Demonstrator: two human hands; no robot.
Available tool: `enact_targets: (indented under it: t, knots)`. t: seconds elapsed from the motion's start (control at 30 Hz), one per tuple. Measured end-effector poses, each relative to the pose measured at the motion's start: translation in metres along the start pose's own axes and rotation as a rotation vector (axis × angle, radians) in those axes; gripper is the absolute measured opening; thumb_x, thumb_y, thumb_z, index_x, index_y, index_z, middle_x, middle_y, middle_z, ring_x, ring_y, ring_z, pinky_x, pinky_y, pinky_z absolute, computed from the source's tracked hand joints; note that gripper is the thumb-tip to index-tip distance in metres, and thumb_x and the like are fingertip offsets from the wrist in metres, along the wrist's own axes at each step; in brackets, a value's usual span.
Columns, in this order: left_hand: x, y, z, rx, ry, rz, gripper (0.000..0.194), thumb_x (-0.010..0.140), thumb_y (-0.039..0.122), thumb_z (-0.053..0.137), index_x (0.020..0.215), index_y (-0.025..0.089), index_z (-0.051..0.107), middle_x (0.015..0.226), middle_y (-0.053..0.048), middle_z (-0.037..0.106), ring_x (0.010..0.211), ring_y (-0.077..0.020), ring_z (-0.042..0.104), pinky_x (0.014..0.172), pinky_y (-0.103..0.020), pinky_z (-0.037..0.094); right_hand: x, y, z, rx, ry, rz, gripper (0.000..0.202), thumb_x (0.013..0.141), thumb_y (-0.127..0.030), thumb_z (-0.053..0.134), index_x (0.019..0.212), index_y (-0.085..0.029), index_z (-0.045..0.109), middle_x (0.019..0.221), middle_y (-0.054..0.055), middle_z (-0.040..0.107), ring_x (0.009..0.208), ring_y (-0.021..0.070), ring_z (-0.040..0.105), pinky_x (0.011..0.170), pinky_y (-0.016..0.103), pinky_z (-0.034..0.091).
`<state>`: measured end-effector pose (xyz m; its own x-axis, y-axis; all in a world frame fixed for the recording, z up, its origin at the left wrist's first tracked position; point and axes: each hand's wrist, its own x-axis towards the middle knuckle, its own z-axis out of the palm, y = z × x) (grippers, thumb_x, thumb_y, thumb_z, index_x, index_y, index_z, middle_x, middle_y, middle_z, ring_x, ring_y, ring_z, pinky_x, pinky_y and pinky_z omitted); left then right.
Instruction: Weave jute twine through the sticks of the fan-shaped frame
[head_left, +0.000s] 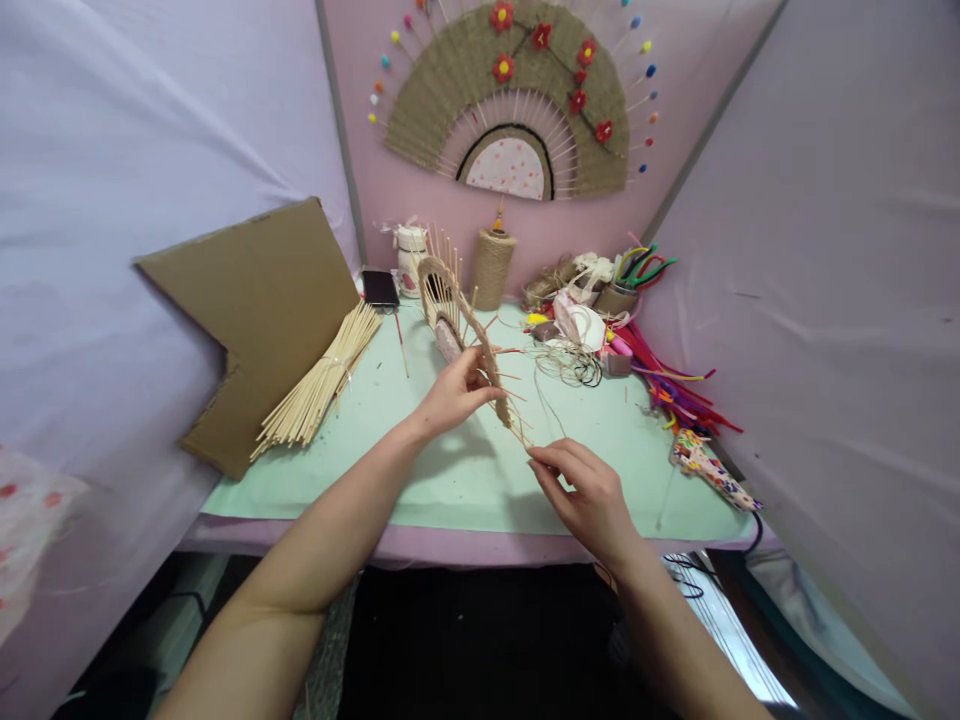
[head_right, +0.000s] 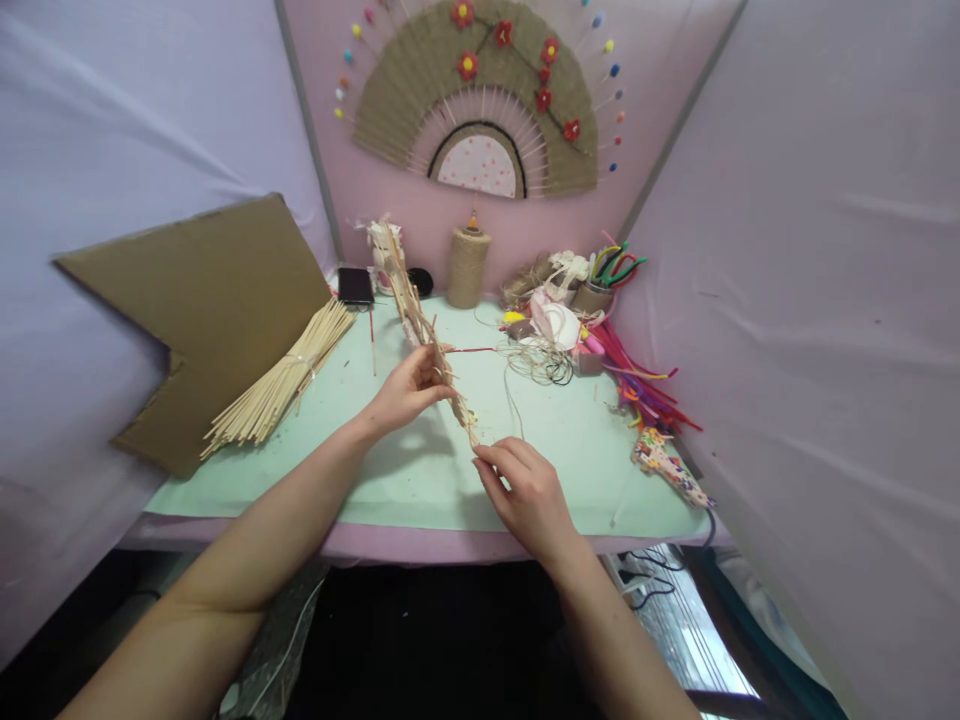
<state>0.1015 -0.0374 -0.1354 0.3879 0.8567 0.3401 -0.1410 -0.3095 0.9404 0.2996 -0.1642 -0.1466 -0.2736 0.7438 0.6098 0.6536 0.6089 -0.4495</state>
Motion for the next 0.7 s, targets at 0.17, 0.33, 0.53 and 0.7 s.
enact_targets:
  t: [0.17,0.33,0.53,0.7]
  knots:
    - [-0.001,0.0,-0.002,0.017,-0.007,0.022,0.054,0.072,0.02,0.075,0.12,0.017,0.049,0.091,0.0,0.056,0.067,-0.0081,0.053,0.063,-0.023,0.046,-0.001,0.008,-0.002,0.021,0.004,0.012,0.014,0.091,-0.019,0.056,0.097,-0.023,0.068,0.084,0.006,0.066,0.079,0.0182,0.061,0.071,0.032,0.05]
    - [-0.001,0.001,-0.003,0.022,-0.03,0.015,0.054,0.073,0.021,0.074,0.12,0.017,0.049,0.094,-0.001,0.055,0.07,-0.0087,0.054,0.065,-0.024,0.047,0.002,0.014,-0.004,0.127,0.066,0.193,0.012,0.091,-0.026,0.057,0.089,-0.022,0.069,0.078,0.004,0.065,0.064,0.0145,0.055,0.063,0.03,0.046]
    - [-0.003,0.012,0.004,-0.067,0.008,0.002,0.055,0.069,0.02,0.077,0.117,0.018,0.051,0.093,0.0,0.056,0.07,-0.0084,0.056,0.066,-0.024,0.049,0.011,0.03,0.024,0.347,0.058,0.476,0.023,0.084,-0.04,0.062,0.08,-0.019,0.07,0.078,0.006,0.068,0.068,0.0167,0.058,0.061,0.028,0.045]
    - [-0.002,0.016,0.013,-0.118,0.061,0.008,0.055,0.066,0.021,0.08,0.113,0.019,0.052,0.094,0.0,0.056,0.07,-0.0085,0.058,0.066,-0.025,0.052,0.017,0.03,0.045,0.461,0.097,0.629,0.033,0.08,-0.05,0.063,0.074,-0.018,0.065,0.064,0.001,0.059,0.056,0.0134,0.048,0.051,0.026,0.039]
